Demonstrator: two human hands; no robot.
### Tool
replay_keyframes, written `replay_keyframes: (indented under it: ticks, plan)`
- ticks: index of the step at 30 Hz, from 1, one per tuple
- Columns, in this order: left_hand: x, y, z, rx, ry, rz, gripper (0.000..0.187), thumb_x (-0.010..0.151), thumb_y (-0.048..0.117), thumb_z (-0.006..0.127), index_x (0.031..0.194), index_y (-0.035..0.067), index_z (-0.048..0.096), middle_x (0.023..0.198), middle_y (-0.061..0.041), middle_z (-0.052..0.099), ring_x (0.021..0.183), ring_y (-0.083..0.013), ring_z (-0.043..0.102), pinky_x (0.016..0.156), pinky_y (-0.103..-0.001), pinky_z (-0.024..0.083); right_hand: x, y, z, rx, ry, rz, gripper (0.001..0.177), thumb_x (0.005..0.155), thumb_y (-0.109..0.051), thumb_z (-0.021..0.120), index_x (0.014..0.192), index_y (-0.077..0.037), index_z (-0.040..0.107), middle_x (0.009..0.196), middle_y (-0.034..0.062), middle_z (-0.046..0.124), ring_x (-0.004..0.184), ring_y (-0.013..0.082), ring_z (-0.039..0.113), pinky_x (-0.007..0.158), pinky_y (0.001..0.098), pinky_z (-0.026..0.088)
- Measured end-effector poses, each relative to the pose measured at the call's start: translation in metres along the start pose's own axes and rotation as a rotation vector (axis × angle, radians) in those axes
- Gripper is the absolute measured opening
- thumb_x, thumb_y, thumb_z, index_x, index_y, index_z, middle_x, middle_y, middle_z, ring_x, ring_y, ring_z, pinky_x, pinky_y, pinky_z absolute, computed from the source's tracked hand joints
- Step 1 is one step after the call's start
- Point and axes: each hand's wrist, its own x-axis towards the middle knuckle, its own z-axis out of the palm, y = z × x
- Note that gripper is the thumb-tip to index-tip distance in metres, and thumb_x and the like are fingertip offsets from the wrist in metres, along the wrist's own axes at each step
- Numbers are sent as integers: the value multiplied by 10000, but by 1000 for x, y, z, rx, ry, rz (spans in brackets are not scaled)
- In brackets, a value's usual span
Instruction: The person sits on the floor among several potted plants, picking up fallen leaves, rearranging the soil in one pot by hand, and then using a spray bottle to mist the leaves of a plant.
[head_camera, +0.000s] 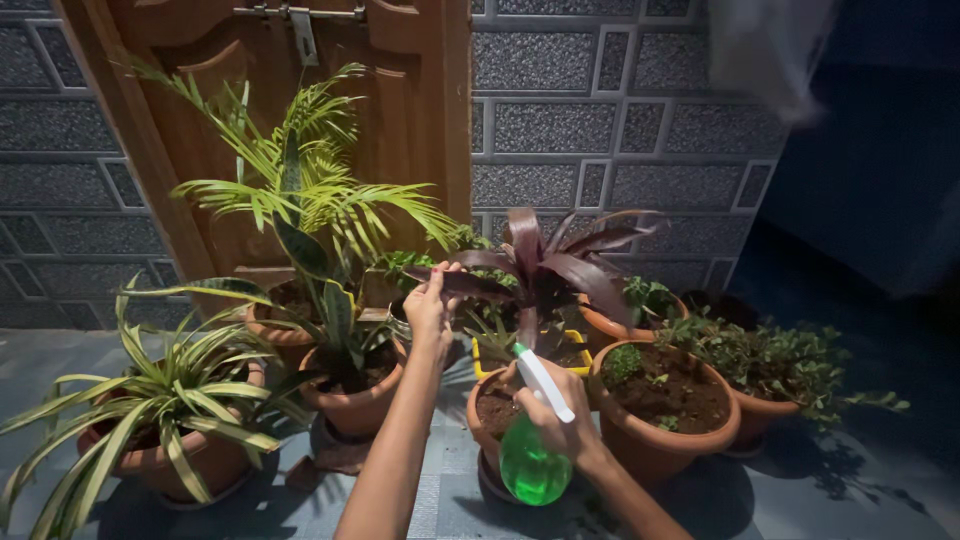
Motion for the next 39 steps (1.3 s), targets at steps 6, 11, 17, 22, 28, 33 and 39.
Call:
replay_keyframes:
  ticks: [6,11,17,22,28,33,39]
  plan:
    - [-1,12,1,36,53,-129,542,1072,402,407,1268,-61,609,1200,-233,719,1057,-309,726,913,-437,585,9,-1,10,-44,-32,-68,271,741,-169,604,961,-35,687,739,161,657,649,292,667,628,376,515]
    - [-1,14,-3,-29,43,-140,529,1081,366,399,1277,-84,596,1260,-265,692,1110,-333,711,952,-448,584,24,1,25,-55,-54,-176,235,756,-177,603,924,-30,678,779,167,679,688,306,683,633,395,524]
    - [0,15,-9,-57,35,-164,523,1090,356,392,1288,-86,592,1264,-269,686,1119,-344,703,960,-453,579,39,2,36,-50,-54,-131,191,781,-209,595,850,-47,668,708,143,675,627,287,694,596,390,528]
    - [1,21,-13,-73,17,-173,543,1087,378,363,1292,-71,591,1270,-252,687,1117,-342,704,957,-453,587,44,14,36,-146,-18,-78,200,792,-235,627,849,-49,673,700,151,667,618,294,671,593,395,519]
    - [2,21,-16,-40,75,-158,524,1083,377,386,1292,-55,595,1264,-231,699,1115,-344,708,947,-445,580,35,21,28,-80,11,-31,269,752,-205,608,954,-73,728,664,152,668,589,277,678,593,392,527]
    - [4,18,-22,-71,97,-132,495,1078,362,413,1275,-45,614,1245,-228,700,1109,-341,707,940,-457,586,29,44,22,-113,61,6,231,742,-202,611,905,-85,726,684,123,707,638,256,721,625,378,549]
    - [12,12,-34,-52,73,-139,505,1081,385,407,1288,-19,627,1279,-204,699,1132,-321,712,940,-438,580,20,66,11,-182,117,51,200,765,-209,618,883,-80,716,681,132,671,629,276,690,610,401,534]
